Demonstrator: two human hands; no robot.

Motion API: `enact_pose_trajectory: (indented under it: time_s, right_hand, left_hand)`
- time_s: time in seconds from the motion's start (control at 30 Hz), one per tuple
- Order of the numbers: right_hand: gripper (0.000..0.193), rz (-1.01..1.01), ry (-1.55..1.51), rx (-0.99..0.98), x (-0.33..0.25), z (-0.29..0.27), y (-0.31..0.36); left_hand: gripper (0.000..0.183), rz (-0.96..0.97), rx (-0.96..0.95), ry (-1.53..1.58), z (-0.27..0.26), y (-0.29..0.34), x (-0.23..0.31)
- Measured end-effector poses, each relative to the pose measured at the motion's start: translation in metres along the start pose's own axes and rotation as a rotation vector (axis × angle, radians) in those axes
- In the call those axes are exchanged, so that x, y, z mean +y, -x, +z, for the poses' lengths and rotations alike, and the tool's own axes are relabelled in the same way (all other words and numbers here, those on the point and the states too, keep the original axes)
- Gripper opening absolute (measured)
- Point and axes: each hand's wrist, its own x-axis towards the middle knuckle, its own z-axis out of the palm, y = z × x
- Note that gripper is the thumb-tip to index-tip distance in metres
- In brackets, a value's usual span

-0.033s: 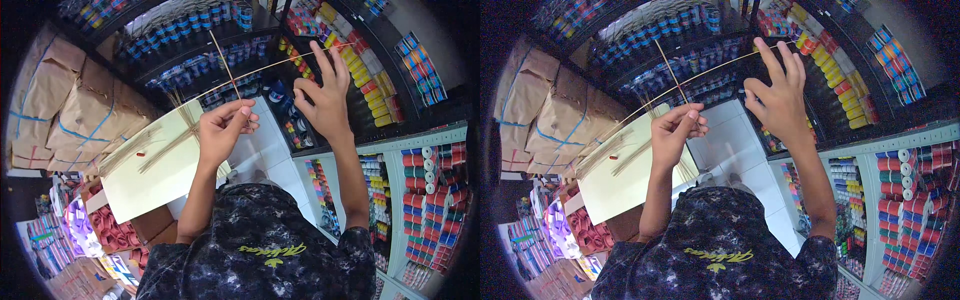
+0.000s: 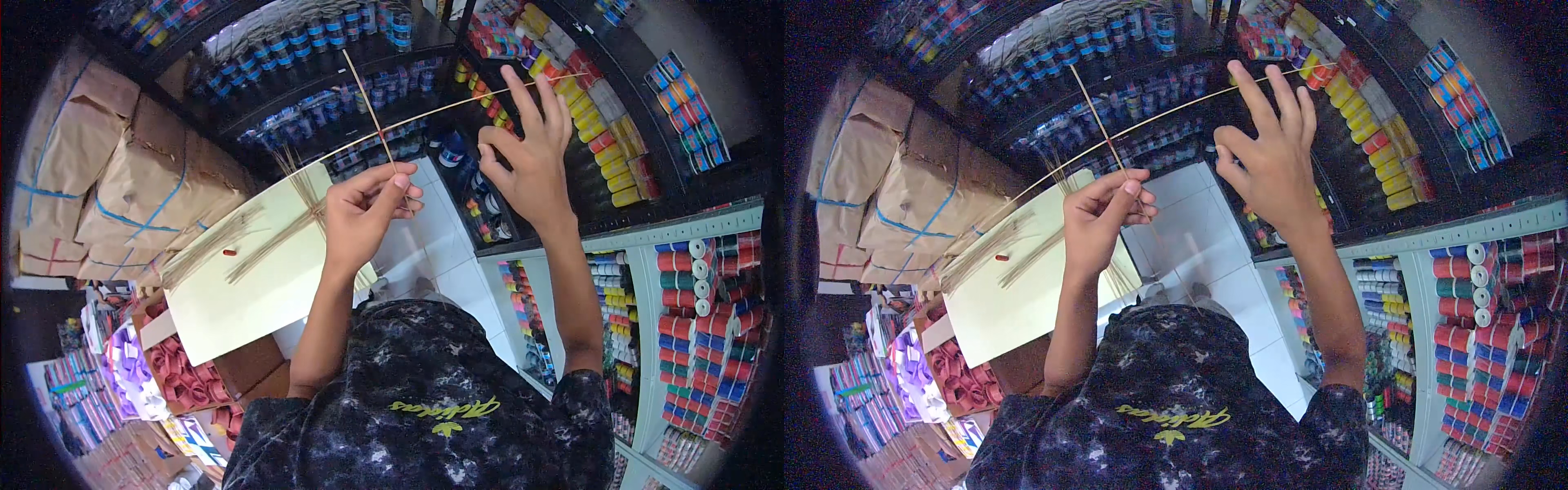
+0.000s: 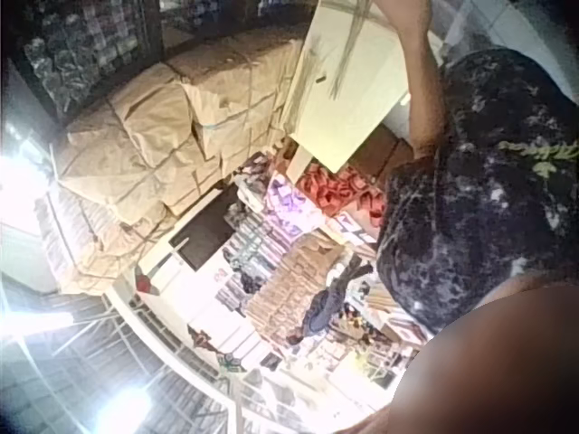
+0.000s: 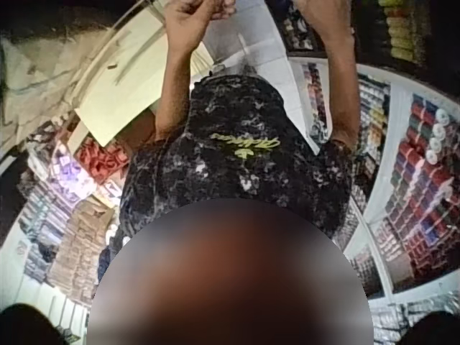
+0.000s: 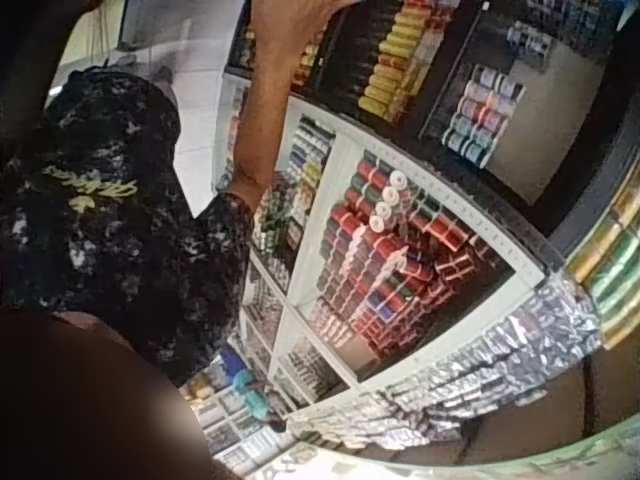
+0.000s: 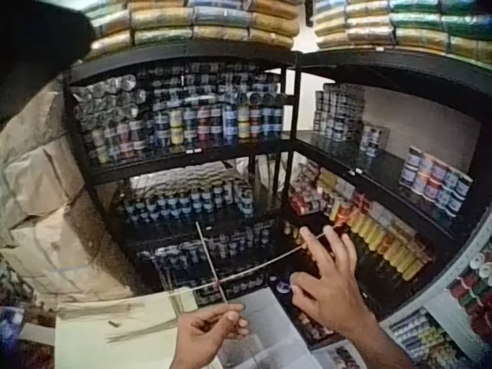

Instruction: Assembling the structural frame of a kite using bamboo sticks and thin string.

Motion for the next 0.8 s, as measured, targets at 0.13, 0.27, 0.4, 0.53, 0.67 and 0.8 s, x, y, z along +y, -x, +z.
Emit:
enact_pose_trajectory:
  time_s: [0.13,0.27,0.4,0.53,0.67,0.8]
  right_hand:
    - [0.008,0.026,0.059,-0.061,0.004,0.004,0.001]
    - [0.008,0.060,0.097,-0.046,0.012,0.005,0.006]
    - [0.009,0.103,0.126,-0.030,0.022,0.001,0.011]
    - [0.010,0.156,0.179,-0.001,0.038,-0.005,0.019]
    - [0.009,0.215,0.199,0.015,0.050,-0.011,0.027]
    - [0.011,0.204,0.171,0.038,0.054,-0.014,0.035]
  left_hand:
    - [0.025,0.029,-0.007,-0.007,0.000,0.000,-0.001]
    - [0.025,0.027,0.003,-0.030,-0.002,0.001,0.001]
    - [0.025,0.028,0.001,-0.018,-0.005,0.001,0.001]
    - [0.025,0.023,0.007,-0.023,-0.008,0.001,0.000]
    - [0.024,0.024,0.013,-0.020,-0.010,0.001,-0.002]
    - [0.025,0.012,0.035,-0.031,-0.012,0.001,-0.004]
